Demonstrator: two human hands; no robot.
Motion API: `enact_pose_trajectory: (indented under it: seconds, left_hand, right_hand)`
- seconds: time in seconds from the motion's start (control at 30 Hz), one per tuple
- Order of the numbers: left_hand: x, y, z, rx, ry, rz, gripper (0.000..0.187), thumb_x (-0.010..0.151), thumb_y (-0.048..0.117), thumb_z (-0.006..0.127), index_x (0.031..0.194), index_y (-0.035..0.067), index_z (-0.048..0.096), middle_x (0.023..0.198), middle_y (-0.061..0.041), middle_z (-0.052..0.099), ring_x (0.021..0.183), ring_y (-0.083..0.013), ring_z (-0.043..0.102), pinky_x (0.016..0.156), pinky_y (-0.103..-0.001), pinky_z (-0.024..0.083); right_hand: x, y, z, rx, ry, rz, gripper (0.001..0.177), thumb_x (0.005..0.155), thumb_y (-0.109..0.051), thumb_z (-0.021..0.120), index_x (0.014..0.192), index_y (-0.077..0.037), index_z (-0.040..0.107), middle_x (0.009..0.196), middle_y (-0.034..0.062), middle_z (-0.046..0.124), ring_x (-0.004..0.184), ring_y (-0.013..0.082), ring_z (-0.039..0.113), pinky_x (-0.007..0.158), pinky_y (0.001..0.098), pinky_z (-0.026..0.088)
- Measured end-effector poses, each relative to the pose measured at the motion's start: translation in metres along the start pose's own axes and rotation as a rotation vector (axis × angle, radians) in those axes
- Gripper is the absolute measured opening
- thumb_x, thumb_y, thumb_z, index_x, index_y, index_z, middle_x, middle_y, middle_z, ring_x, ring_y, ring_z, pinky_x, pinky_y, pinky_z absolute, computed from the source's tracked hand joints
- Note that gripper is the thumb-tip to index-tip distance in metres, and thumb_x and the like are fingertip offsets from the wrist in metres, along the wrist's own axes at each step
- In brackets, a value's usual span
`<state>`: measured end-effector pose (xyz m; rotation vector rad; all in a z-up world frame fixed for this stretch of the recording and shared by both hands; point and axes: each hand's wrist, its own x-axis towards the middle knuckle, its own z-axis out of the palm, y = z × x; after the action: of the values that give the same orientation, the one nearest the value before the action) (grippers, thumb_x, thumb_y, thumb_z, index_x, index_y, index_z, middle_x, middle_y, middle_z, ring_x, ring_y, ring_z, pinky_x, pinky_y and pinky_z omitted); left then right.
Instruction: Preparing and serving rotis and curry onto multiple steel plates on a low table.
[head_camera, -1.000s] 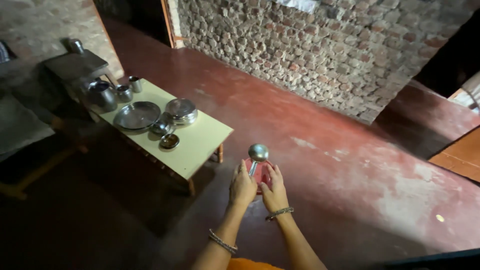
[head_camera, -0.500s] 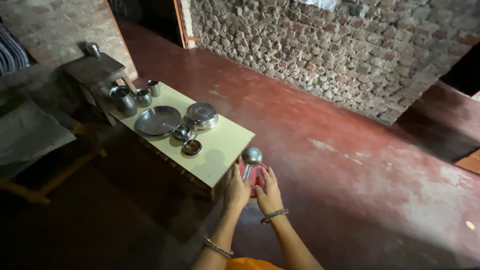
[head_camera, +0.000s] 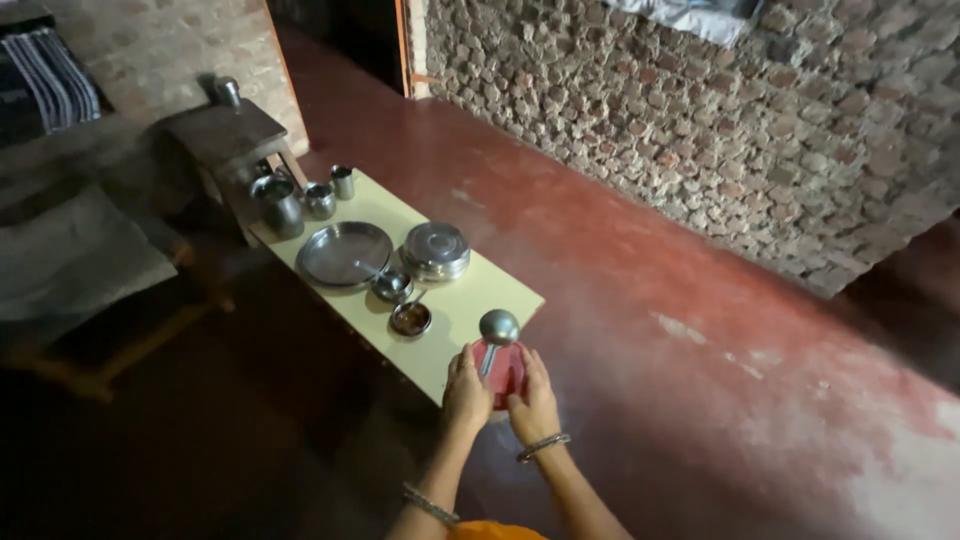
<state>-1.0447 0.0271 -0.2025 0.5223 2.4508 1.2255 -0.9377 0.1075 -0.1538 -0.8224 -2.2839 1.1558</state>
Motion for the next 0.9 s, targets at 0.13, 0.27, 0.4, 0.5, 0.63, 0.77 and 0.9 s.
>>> enact_pose_trajectory:
  seconds: [0.13,0.27,0.4,0.5,0.63,0.77,0.9]
  left_hand:
    - [0.033,-0.024,0.008,0.018,0.075,0.061,0.067,0.091,0.012,0.060,0.153,0.003,0.035,0.152,-0.022,0.043,0.140,-0.0380,0.044,0.114,-0.044,0.038]
    - [0.059,-0.019,-0.004,-0.011,0.062,-0.023,0.068,0.091,0.011,0.059,0.154,0.004,0.034,0.152,-0.020,0.043,0.141,-0.0362,0.043,0.114,-0.043,0.039]
    - [0.086,-0.045,0.009,-0.001,0.073,-0.018,0.065,0.093,0.011,0.058,0.154,0.004,0.034,0.153,-0.020,0.043,0.141,-0.0368,0.043,0.114,-0.044,0.039]
    - [0.101,-0.067,0.017,-0.012,0.073,0.006,0.067,0.093,0.011,0.058,0.154,0.003,0.033,0.153,-0.022,0.042,0.140,-0.0380,0.043,0.113,-0.045,0.039]
    - [0.122,-0.105,0.035,-0.038,0.049,0.021,0.068,0.089,0.006,0.057,0.154,0.002,0.034,0.152,-0.023,0.043,0.141,-0.0384,0.044,0.115,-0.044,0.039]
    - [0.150,-0.126,0.032,-0.038,-0.004,0.021,0.069,0.089,0.006,0.059,0.153,0.003,0.034,0.152,-0.022,0.044,0.140,-0.0383,0.044,0.114,-0.044,0.039]
    - [0.175,-0.169,0.046,-0.068,-0.041,0.088,0.078,0.082,0.001,0.064,0.153,0.001,0.032,0.149,-0.023,0.044,0.139,-0.0391,0.044,0.113,-0.043,0.040]
  right_hand:
    - [0.027,0.008,0.022,0.090,-0.043,0.024,0.085,0.067,0.010,0.055,0.149,-0.009,0.045,0.158,0.0216,0.039,0.149,0.0370,0.036,0.119,0.0416,0.035]
    - [0.055,0.017,0.041,0.052,-0.045,-0.005,0.087,0.066,0.010,0.056,0.149,-0.008,0.042,0.157,0.0204,0.040,0.147,0.0371,0.039,0.118,0.0415,0.036]
    - [0.073,0.027,0.058,0.064,-0.060,0.029,0.088,0.067,0.010,0.055,0.151,-0.009,0.041,0.157,0.0177,0.043,0.147,0.0346,0.040,0.119,0.0413,0.036]
    - [0.085,0.036,0.073,0.084,-0.078,0.063,0.089,0.066,0.011,0.054,0.152,-0.010,0.040,0.157,0.0173,0.042,0.147,0.0337,0.040,0.118,0.0409,0.038]
    - [0.098,0.049,0.093,0.054,-0.088,0.102,0.091,0.064,0.012,0.057,0.151,-0.010,0.042,0.155,0.0172,0.045,0.146,0.0337,0.042,0.118,0.0411,0.037]
    - [0.117,0.067,0.126,0.125,-0.094,0.268,0.092,0.066,0.013,0.059,0.152,-0.013,0.040,0.154,0.0136,0.046,0.142,0.0287,0.047,0.113,0.0378,0.045]
    - [0.125,0.097,0.163,0.187,-0.074,0.274,0.094,0.065,0.016,0.056,0.154,-0.011,0.039,0.154,0.0143,0.045,0.143,0.0285,0.046,0.117,0.0371,0.041]
